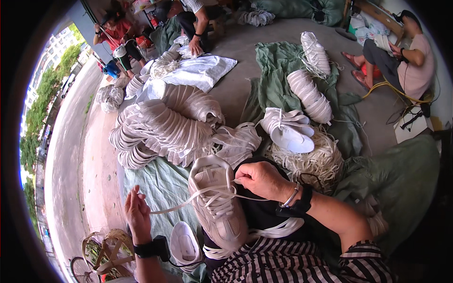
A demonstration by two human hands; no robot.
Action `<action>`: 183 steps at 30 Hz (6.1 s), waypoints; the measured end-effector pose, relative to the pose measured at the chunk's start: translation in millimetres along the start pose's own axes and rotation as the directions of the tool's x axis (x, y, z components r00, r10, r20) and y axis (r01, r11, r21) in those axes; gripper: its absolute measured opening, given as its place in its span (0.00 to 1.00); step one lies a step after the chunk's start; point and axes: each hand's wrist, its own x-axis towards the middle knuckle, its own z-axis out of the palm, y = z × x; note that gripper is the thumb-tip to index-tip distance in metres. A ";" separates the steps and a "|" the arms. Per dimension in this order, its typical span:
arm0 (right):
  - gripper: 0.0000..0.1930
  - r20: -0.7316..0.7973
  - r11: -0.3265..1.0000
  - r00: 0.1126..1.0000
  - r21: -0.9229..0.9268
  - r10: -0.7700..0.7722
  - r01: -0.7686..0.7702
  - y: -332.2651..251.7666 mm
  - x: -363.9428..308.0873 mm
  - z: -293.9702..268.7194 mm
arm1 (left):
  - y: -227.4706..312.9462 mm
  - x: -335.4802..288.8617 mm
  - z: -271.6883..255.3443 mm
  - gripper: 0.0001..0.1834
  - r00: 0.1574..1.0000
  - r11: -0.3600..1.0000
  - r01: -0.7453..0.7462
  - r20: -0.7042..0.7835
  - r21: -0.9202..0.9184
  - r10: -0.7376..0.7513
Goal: Lacing a white sneaker upper by hand.
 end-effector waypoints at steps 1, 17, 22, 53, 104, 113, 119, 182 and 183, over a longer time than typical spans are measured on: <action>0.05 -0.008 0.999 1.000 -0.030 -0.013 0.013 -0.3 -0.3 -0.2 | -3.8 -6.5 13.0 0.14 1.000 1.000 0.004 0.028 0.020 -0.005; 0.05 0.287 0.892 0.929 -0.316 -0.234 0.322 -15.4 20.7 -8.0 | -24.5 -44.4 90.1 0.09 0.914 0.722 -0.313 0.404 0.617 0.051; 0.06 0.344 0.824 0.932 -0.491 -0.115 0.282 -41.3 26.1 -8.9 | -32.7 -43.6 87.1 0.09 0.939 0.912 -0.054 0.332 0.406 -0.092; 0.09 -0.059 0.769 0.924 0.576 0.378 -0.278 -2.1 92.8 -27.8 | -31.6 -30.2 87.0 0.08 0.863 0.867 -0.302 0.500 0.395 0.073; 0.12 0.464 0.656 0.772 0.425 0.434 -0.624 -6.2 -6.8 -5.9 | -26.5 -46.1 108.8 0.21 0.942 0.729 -0.129 0.313 0.672 -0.121; 0.10 0.511 0.705 0.737 0.311 0.442 -0.638 -19.4 -8.2 -2.0 | -42.9 -45.2 103.4 0.24 0.949 0.876 -0.053 0.296 0.480 -0.105; 0.10 0.477 0.714 0.761 0.329 0.440 -0.618 -12.2 -5.6 7.3 | -41.3 -48.5 105.1 0.22 0.939 0.945 0.048 0.308 0.325 -0.154; 0.10 0.712 0.678 0.701 0.493 0.047 -0.545 -33.2 18.1 57.6 | -26.6 -79.9 24.4 0.09 0.948 0.961 0.252 0.226 -0.114 -0.222; 0.11 0.679 0.721 0.733 0.521 -0.027 -0.456 -33.5 19.6 64.3 | -27.3 -82.3 19.8 0.09 0.952 0.944 0.262 0.213 -0.201 -0.219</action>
